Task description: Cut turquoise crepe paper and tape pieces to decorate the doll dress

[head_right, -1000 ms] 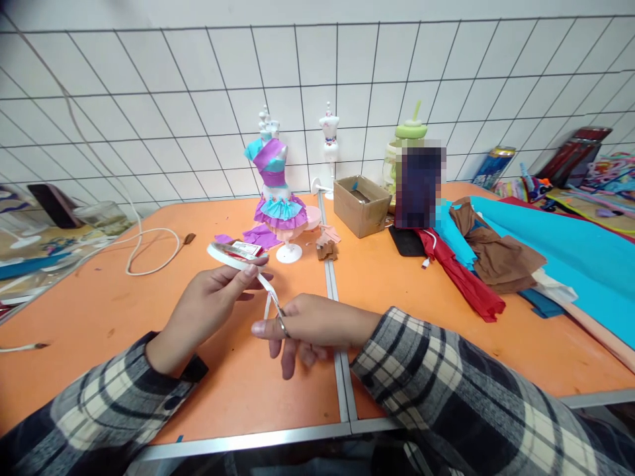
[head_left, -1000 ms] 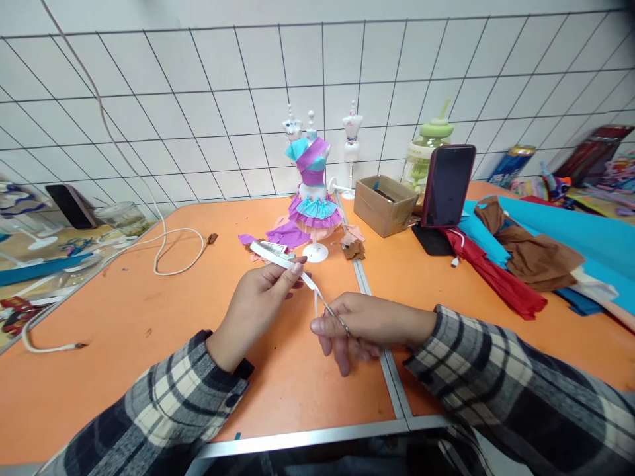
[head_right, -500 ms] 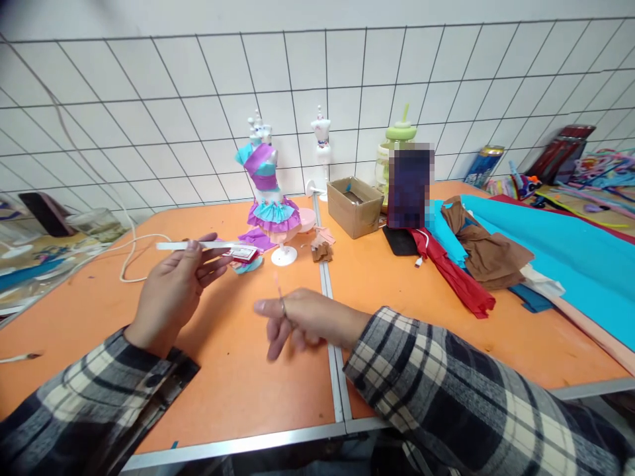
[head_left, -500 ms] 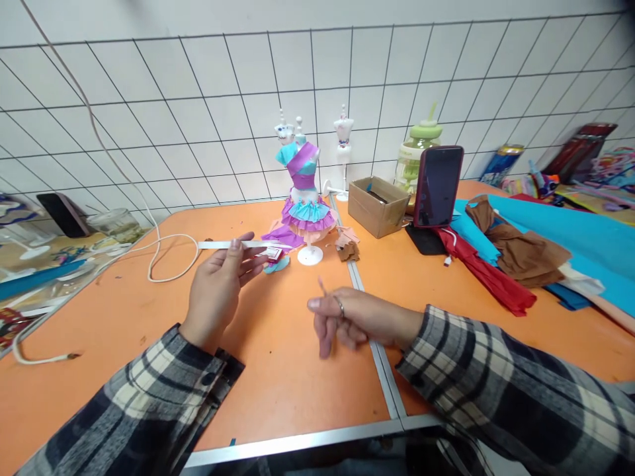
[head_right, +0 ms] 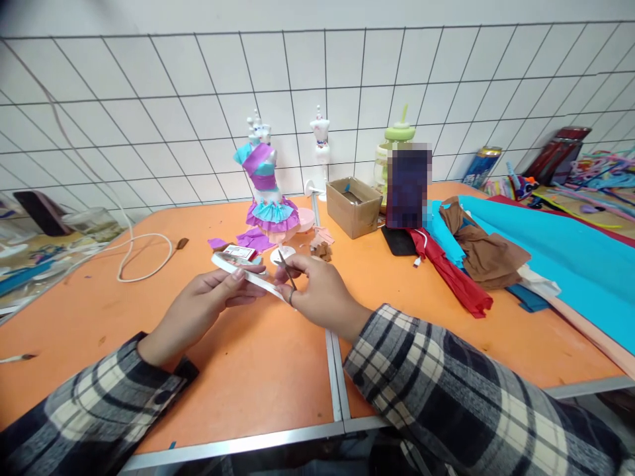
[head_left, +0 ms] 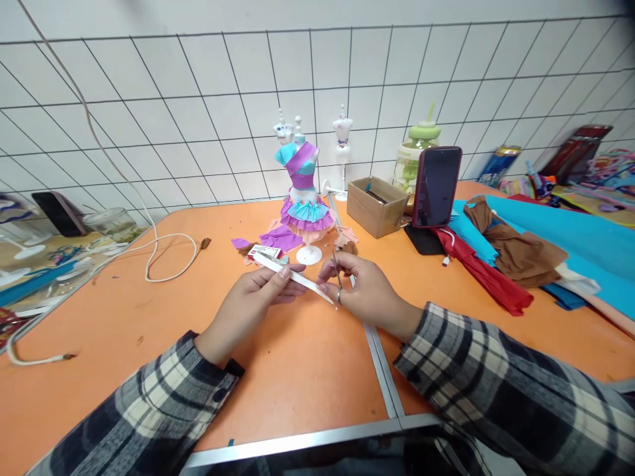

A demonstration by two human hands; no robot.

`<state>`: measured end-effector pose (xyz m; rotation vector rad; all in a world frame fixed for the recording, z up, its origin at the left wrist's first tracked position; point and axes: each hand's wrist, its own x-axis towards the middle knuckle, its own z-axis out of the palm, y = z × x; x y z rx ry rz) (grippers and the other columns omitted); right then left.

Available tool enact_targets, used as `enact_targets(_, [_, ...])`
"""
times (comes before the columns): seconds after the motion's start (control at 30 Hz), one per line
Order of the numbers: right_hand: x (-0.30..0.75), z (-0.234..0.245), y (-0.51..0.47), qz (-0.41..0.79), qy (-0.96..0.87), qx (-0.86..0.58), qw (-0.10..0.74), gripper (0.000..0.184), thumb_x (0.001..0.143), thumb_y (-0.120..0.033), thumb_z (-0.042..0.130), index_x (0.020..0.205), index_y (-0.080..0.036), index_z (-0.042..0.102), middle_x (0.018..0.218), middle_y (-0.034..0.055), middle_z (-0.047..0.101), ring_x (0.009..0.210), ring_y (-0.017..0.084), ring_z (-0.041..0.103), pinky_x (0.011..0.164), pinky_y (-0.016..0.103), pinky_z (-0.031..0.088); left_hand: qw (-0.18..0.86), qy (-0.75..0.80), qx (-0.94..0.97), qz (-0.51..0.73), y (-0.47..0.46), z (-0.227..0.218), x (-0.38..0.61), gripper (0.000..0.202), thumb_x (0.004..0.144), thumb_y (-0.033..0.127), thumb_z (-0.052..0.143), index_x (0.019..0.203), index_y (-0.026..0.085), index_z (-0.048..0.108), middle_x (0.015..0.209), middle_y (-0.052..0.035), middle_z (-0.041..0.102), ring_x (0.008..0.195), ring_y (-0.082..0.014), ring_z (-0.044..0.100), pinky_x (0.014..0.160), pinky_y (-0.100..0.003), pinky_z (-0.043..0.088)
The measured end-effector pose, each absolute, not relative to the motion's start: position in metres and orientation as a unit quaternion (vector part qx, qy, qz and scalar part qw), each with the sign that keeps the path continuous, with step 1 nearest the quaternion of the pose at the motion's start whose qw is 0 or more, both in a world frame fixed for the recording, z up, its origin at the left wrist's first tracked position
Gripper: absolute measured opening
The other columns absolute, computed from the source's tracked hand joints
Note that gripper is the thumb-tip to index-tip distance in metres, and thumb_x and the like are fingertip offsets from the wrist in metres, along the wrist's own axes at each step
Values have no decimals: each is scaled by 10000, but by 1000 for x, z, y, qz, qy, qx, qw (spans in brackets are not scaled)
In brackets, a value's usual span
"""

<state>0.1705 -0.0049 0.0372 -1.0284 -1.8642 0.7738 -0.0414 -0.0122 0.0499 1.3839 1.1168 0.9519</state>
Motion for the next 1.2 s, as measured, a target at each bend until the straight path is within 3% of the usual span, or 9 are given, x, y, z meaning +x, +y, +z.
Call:
enact_targets(0.23, [168, 30, -4, 272, -747, -424, 435, 218, 737, -199, 682, 926, -204, 573, 949, 16, 663, 888, 166, 594, 766, 292, 430, 595, 425, 557, 393, -8, 43, -43, 360, 824, 405, 715, 1106, 182, 722, 1037, -101, 763, 957, -223, 712, 866, -321, 557])
enact_targets(0.4, [168, 33, -4, 420, -699, -385, 433, 242, 768, -292, 664, 847, -220, 447, 1019, 44, 706, 916, 183, 623, 786, 325, 446, 608, 422, 542, 398, -8, 43, -45, 328, 841, 379, 698, 1096, 174, 725, 948, -92, 778, 827, -185, 725, 803, -292, 564])
enact_targets(0.5, [170, 32, -1, 462, -667, -393, 433, 218, 781, -242, 605, 788, -223, 388, 940, 51, 722, 861, 181, 648, 748, 315, 452, 607, 424, 545, 394, -9, 46, -46, 300, 840, 364, 697, 1070, 174, 733, 915, -82, 780, 810, -175, 722, 785, -273, 560])
enact_targets(0.67, [171, 30, 1, 455, -695, -384, 402, 247, 744, -202, 648, 775, -216, 404, 890, 32, 727, 846, 171, 651, 773, 304, 457, 609, 417, 555, 384, -11, 47, -45, 292, 818, 354, 712, 1039, 167, 749, 884, -68, 772, 819, -178, 710, 797, -279, 557])
enact_targets(0.83, [167, 30, -4, 453, -706, -391, 379, 207, 721, -181, 671, 798, -199, 480, 855, 17, 702, 820, 163, 656, 773, 297, 472, 616, 421, 539, 391, -11, 47, -45, 287, 831, 375, 693, 1026, 172, 744, 782, -50, 759, 720, -141, 698, 719, -232, 555])
enact_targets(1.0, [167, 27, -2, 467, -695, -388, 385, 214, 745, -195, 657, 766, -208, 444, 816, 3, 682, 823, 169, 672, 739, 286, 484, 609, 449, 532, 380, -13, 50, -44, 351, 825, 401, 688, 1072, 152, 710, 885, -95, 779, 698, -175, 725, 664, -256, 566])
enact_targets(1.2, [168, 29, -2, 454, -703, -399, 374, 251, 737, -241, 694, 744, -207, 446, 818, 0, 692, 785, 160, 640, 726, 288, 470, 584, 454, 556, 380, -13, 50, -43, 356, 826, 414, 682, 1050, 138, 703, 855, -90, 774, 751, -190, 723, 718, -281, 557])
